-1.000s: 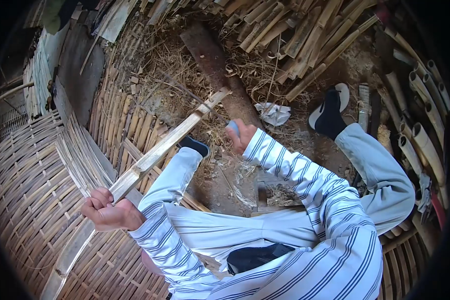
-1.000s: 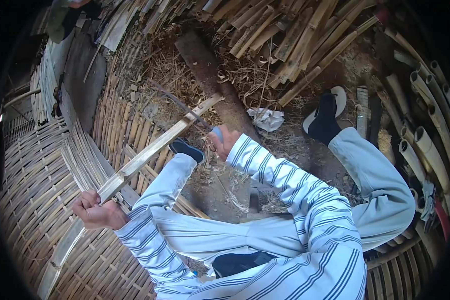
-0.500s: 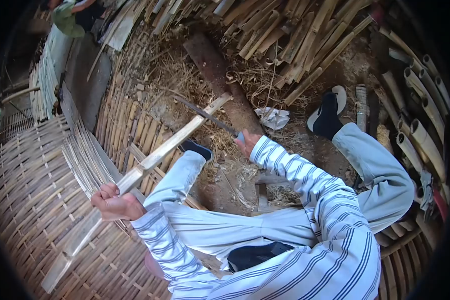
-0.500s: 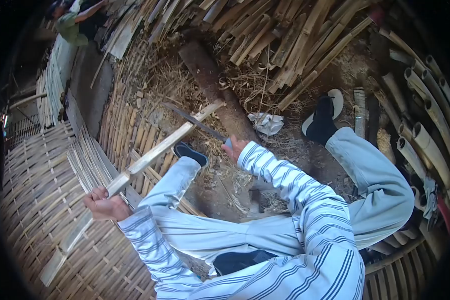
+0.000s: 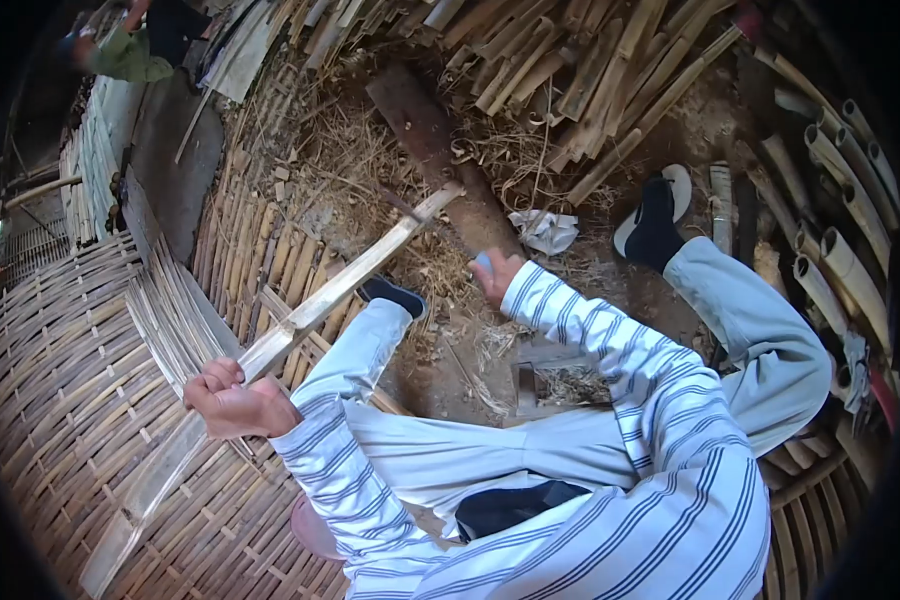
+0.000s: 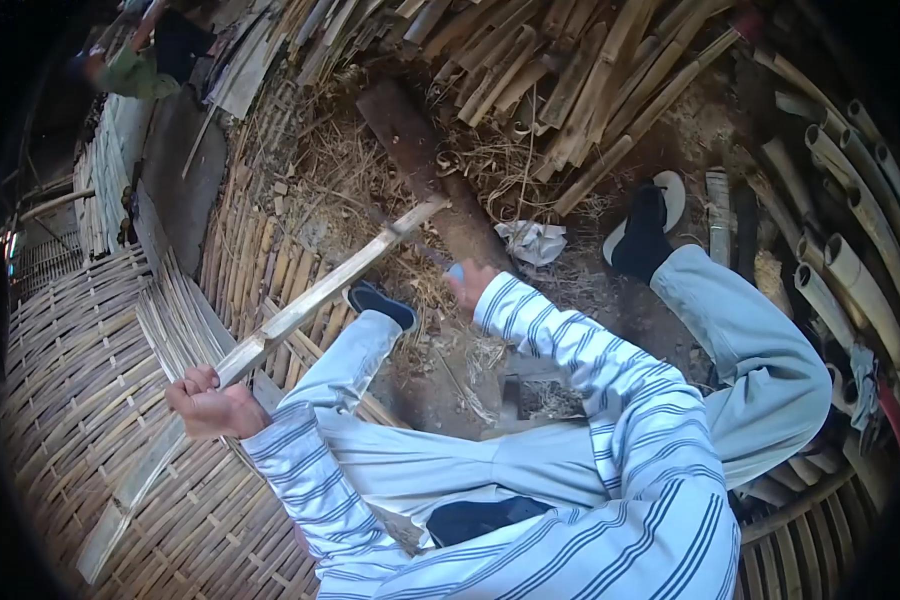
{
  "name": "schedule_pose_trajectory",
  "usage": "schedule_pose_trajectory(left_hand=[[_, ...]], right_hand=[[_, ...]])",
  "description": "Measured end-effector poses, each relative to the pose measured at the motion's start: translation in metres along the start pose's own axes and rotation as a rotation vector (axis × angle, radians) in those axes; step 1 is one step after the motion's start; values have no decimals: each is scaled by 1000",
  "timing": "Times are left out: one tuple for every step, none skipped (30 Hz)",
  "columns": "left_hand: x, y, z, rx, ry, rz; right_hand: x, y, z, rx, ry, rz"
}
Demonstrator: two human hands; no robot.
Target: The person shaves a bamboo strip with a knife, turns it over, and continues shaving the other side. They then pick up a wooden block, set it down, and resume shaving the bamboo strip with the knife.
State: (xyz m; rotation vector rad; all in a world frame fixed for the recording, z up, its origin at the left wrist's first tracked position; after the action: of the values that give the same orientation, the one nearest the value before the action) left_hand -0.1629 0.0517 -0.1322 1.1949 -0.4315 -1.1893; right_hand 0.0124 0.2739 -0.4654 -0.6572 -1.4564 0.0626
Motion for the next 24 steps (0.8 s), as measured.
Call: schedule_pose_trajectory(left_hand=[[0,-2,2,15,-23,-2],[-1,-3,0,9,-12,11],[-2,0,-3,4,-6,38],[-5,3,-4,-6,5,50],[-1,1,-1,0,34,33],[-1,-2,4,2,42,16],[2,-6,9,7,54,-2],[10,-7,10,15,66,9],[11,-7,11,-1,21,31],[9,-5,9,-14,17,41],[7,-3,5,-28,23,39],[10,1,2,-43,26,56],[13,1,0,-56,45,79],[12,-1,-2,-58,40,70],[14,1,-3,-60,39,69],[14,2,-3,-62,32,68],[12,2,-4,-54,30,51],[9,2,-5,-46,25,36],[7,2,-5,-38,18,22],[3,3,-5,-37,13,22],[0,3,-6,-37,8,25],[-2,4,-6,-37,4,28],[-6,5,-7,-45,-9,16],[-10,5,-7,-50,-24,8]], right_hand=[[22,-3,10,-53,-110,70],[22,-6,8,-106,-236,150],[13,-3,5,-175,-245,166],[-12,11,5,-229,-248,241],[-34,17,2,-227,-223,205],[-36,17,5,-248,-235,184],[-37,18,8,-269,-247,163],[-25,4,5,-315,-334,171],[-4,-11,6,-304,-245,145],[14,-19,14,-290,-255,182],[33,-22,28,-268,-256,211],[45,-32,31,-247,-273,249],[58,-40,35,-240,-239,300],[70,-43,44,-223,-200,342],[75,-47,47,-204,-171,386],[71,-48,48,-201,-153,453],[66,-46,50,-201,-126,518],[61,-44,50,-204,-99,583],[54,-40,48,-230,-132,582],[48,-35,48,-233,-181,531],[41,-28,46,-234,-231,480],[32,-24,45,-235,-282,429],[17,-20,43,-260,-334,356],[1,-19,43,-212,-328,321]])
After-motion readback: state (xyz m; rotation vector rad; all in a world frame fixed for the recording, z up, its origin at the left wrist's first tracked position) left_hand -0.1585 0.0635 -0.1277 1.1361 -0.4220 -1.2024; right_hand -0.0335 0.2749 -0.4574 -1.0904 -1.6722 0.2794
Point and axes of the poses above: each hand's wrist, its own z-axis towards the middle knuckle, its own x-axis out of the back of the hand, y = z × x, the point moved 8 cm from there along z, towards the middle knuckle, and after that the axes turned 15 degrees about -z, right-handed, at the moved point
